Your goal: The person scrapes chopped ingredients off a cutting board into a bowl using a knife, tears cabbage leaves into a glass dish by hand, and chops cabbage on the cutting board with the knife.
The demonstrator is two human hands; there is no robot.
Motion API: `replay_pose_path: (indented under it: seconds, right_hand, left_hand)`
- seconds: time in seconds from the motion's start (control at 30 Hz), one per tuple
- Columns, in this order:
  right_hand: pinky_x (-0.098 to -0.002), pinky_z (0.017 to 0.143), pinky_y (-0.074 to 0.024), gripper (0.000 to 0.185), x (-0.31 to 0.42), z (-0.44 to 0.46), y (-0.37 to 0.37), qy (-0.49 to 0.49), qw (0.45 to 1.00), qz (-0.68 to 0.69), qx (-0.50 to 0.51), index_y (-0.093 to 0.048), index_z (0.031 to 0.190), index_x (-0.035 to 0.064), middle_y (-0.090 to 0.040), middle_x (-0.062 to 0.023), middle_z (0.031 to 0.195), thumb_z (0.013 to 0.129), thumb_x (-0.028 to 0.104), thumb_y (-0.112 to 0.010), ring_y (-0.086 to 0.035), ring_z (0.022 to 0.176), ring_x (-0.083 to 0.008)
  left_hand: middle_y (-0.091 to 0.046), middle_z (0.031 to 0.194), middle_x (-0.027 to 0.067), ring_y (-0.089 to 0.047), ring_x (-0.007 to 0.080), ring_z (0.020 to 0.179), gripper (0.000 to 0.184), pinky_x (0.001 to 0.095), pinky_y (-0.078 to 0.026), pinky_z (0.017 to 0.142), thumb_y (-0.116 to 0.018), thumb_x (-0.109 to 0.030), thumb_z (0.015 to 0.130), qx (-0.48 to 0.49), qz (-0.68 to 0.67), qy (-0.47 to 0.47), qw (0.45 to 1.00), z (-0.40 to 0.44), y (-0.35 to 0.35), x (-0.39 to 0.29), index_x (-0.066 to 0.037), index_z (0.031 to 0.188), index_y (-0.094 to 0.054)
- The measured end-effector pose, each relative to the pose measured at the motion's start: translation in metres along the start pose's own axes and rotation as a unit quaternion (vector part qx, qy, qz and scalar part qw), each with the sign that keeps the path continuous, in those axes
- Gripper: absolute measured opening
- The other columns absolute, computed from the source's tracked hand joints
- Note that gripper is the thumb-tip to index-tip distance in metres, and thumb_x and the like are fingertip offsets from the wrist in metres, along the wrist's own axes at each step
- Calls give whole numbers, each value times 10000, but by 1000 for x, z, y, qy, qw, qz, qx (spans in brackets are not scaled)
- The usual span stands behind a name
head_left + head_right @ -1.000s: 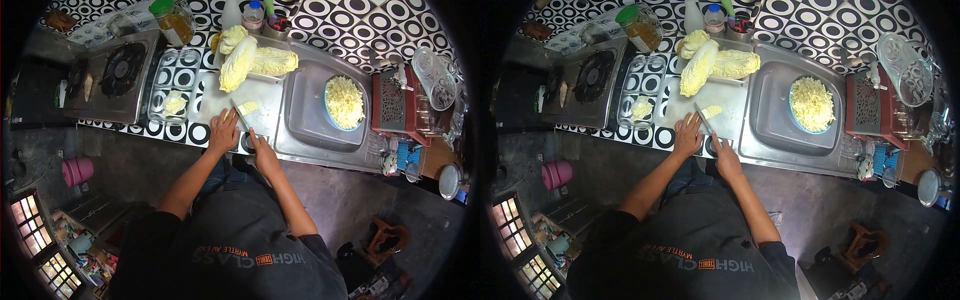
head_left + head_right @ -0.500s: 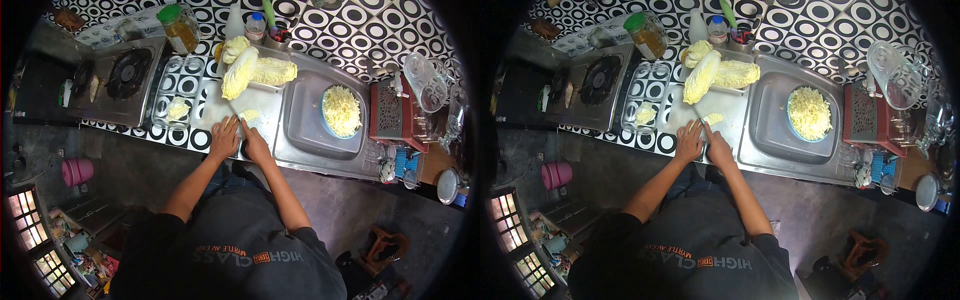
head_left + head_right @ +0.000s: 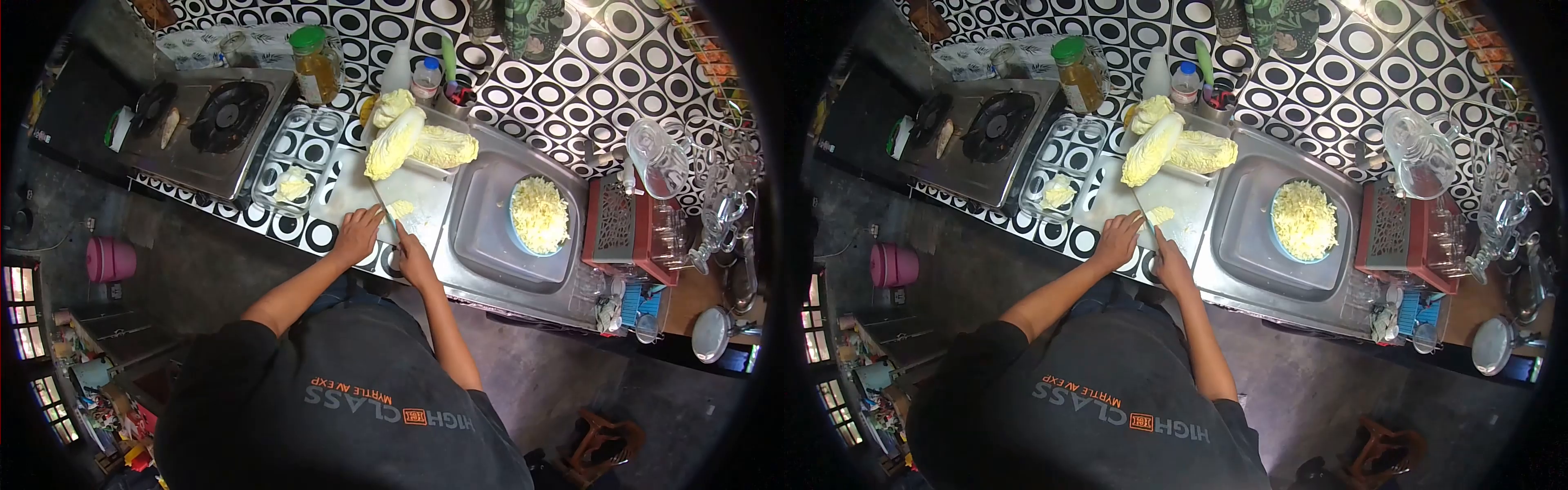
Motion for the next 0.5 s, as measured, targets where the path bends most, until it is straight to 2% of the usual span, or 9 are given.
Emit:
replay_pose_path:
  seconds: [0.13, 0.23, 0.43, 0.5]
  right_hand:
    - [-492, 840, -500, 779, 5, -1, 3, -32, 998, -58, 15, -352, 1577, 165, -564, -219, 1006, 855, -39, -561, -623, 948, -419]
    - [-500, 823, -514, 798, 11, 3, 1, -21, 993, -118, 14, -343, 1580, 171, -566, -217, 1018, 845, -47, -560, -630, 923, -428]
    - [-506, 801, -525, 779, 18, 26, -12, -27, 990, -141, -1, -340, 1586, 205, -565, -224, 1043, 870, -46, -517, -634, 914, -440]
    - [-503, 801, -519, 747, 20, 36, -15, -29, 990, -139, 0, -333, 1588, 211, -570, -235, 1045, 904, -30, -513, -630, 920, -445]
  left_hand:
    - [-560, 1397, 133, -542, 310, 1149, 455, 449, -409, 943, -614, -102, 886, 19, 7, -10, 1000, 1, 2, -2, -27, 1334, -578]
    - [-567, 1388, 129, -542, 312, 1143, 441, 448, -408, 941, -612, -104, 887, 20, 7, -17, 1000, 0, 2, 0, -24, 1319, -587]
    - [-582, 1357, 133, -540, 310, 1134, 385, 446, -408, 944, -599, -132, 909, 36, 7, -31, 999, 3, 0, 7, -16, 1276, -602]
    - [-596, 1330, 117, -552, 281, 1103, 364, 424, -418, 909, -627, -126, 869, 24, 30, -51, 998, 4, 3, 7, -23, 1218, -630]
Point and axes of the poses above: each hand's wrist, its own z-axis towards the middle knuckle, its own y-axis out of the back of the hand, x = y × z, the point moved 4 cm from there along z, towards the middle knuckle
